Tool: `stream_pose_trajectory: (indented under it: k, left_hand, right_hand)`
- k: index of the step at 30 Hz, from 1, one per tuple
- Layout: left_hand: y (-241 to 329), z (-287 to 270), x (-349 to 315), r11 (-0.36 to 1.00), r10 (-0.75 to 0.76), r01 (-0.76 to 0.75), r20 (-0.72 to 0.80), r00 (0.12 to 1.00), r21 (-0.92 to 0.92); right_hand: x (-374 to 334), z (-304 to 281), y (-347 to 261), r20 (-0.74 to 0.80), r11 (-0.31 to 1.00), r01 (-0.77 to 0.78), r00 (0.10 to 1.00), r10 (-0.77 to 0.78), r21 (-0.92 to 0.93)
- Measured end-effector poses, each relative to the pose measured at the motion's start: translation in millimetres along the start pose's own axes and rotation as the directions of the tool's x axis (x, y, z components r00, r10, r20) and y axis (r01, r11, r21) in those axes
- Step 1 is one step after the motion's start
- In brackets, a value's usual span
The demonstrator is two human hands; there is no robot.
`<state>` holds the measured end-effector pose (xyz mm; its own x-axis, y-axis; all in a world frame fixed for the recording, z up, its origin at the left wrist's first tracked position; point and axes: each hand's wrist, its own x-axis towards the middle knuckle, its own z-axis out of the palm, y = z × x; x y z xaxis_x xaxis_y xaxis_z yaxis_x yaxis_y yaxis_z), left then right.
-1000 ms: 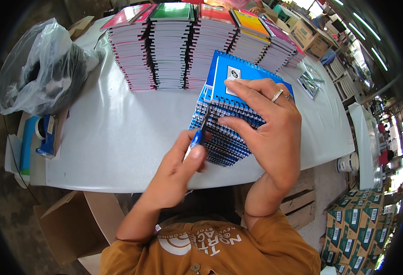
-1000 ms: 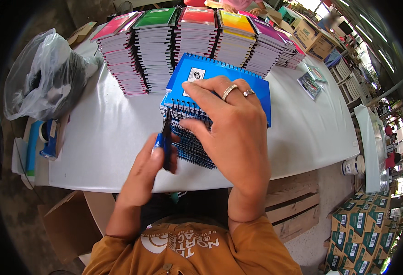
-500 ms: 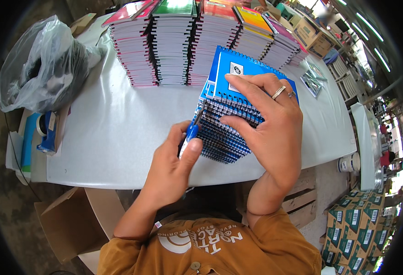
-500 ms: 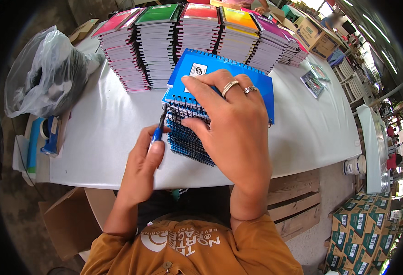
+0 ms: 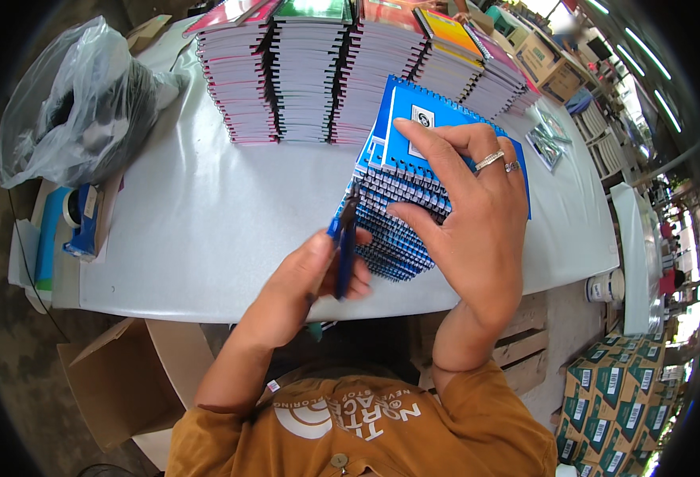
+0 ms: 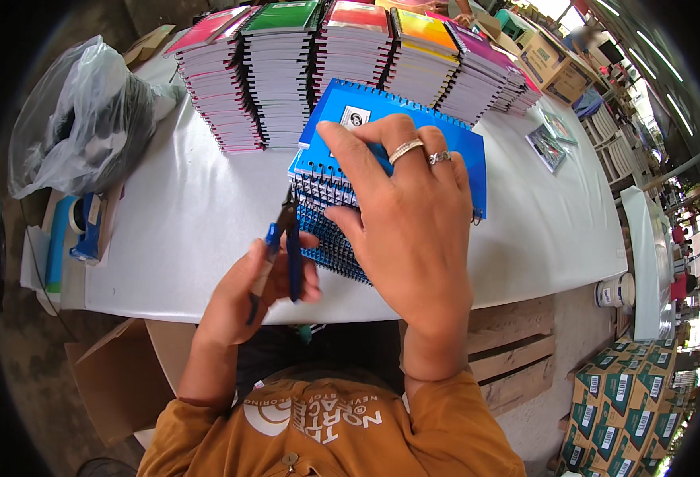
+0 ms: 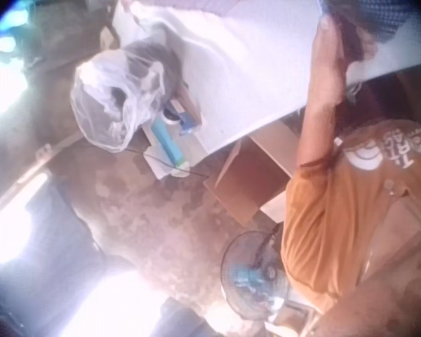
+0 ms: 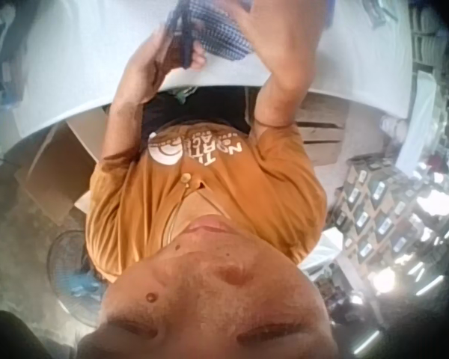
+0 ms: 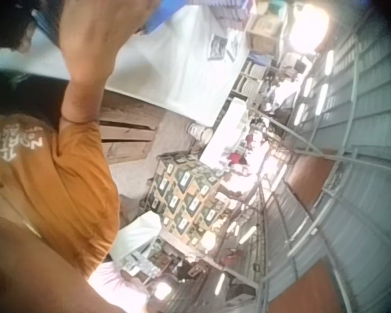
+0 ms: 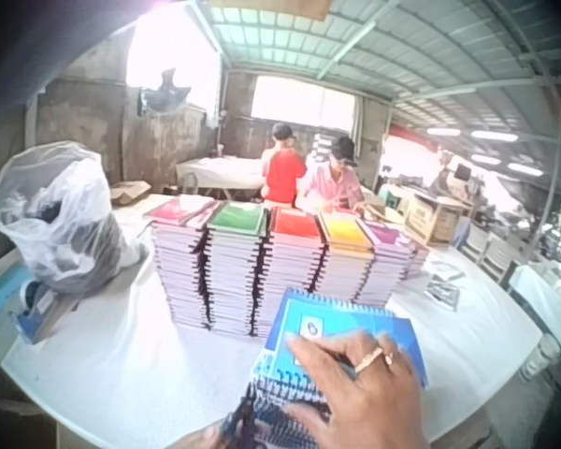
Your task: The person uses pliers to trim the excess spiral coils from a stack of notebooks and then sorts the notebooks by color on the table.
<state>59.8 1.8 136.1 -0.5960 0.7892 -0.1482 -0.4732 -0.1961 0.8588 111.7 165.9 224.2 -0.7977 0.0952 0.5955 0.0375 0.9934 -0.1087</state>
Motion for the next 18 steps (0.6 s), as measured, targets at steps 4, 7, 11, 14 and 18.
stream_pose_trajectory:
  k: [4, 7, 11, 14, 18]
  left_hand:
    - [6, -14, 2, 0.813, -0.052, 0.276, 0.407, 0.912, -0.513]
    - [12, 7, -8, 0.757, 0.184, -0.032, -0.166, 0.969, 0.653]
    - [12, 3, -6, 0.766, 0.196, -0.058, -0.148, 0.969, 0.64]
    - [-1, -7, -3, 0.965, -0.134, 0.15, 0.086, 0.987, -0.217]
    - [-12, -28, -1, 0.84, -0.051, 0.246, 0.381, 0.923, -0.484]
  right_hand:
    - [-4, 3, 5, -0.002, 0.999, 0.024, 1.0, -0.024, -0.026]
    - [-3, 3, 4, -0.016, 1.0, 0.016, 1.0, -0.016, 0.0]
    - [-1, 3, 2, -0.016, 1.0, -0.001, 1.0, 0.001, -0.012]
    - [-2, 1, 0, 0.022, 0.997, 0.0, 1.0, 0.002, -0.074]
    - [-3, 3, 1, 0.029, 0.994, 0.019, 0.999, -0.016, -0.112]
